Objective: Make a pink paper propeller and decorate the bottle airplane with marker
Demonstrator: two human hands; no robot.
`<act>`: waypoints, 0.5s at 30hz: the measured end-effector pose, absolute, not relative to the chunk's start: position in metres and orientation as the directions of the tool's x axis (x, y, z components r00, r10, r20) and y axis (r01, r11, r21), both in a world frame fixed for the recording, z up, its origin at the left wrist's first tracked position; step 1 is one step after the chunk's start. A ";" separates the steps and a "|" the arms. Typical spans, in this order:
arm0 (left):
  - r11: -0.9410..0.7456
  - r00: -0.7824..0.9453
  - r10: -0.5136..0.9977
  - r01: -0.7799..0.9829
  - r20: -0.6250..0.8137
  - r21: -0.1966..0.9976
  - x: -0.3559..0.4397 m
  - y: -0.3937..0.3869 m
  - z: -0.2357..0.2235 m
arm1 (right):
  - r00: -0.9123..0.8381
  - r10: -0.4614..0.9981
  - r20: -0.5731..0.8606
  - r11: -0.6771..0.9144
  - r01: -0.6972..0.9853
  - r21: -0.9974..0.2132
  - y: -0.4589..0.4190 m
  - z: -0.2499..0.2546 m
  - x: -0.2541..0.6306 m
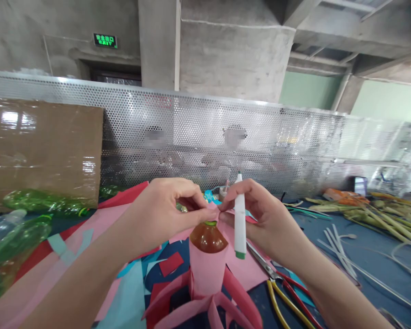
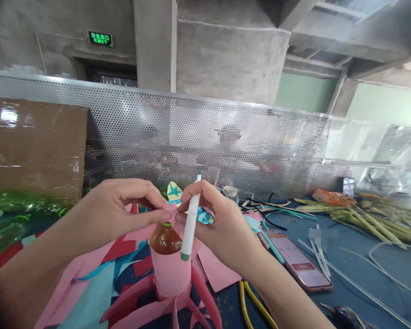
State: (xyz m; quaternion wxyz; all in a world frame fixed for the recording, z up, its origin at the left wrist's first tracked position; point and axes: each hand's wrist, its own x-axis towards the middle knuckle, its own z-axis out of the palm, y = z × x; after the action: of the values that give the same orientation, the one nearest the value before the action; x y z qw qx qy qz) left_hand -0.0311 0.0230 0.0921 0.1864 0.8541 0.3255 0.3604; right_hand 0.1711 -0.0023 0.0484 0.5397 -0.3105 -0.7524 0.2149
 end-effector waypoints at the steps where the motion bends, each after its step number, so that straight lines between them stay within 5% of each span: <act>1: -0.722 0.535 0.686 0.418 0.493 0.552 -0.031 0.023 0.092 | -0.221 0.700 0.679 0.714 0.234 -0.660 -0.002 0.049 0.171; 15: -0.771 0.566 0.636 0.480 0.524 0.418 -0.031 0.020 0.092 | -0.183 0.734 0.653 0.678 0.228 -0.698 -0.003 0.046 0.170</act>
State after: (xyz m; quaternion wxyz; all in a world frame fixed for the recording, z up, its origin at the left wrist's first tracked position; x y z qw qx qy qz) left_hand -0.0308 0.0201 0.0918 0.1147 0.8773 0.3182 0.3405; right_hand 0.1701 -0.0026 0.0457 0.5484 -0.3279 -0.7338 0.2308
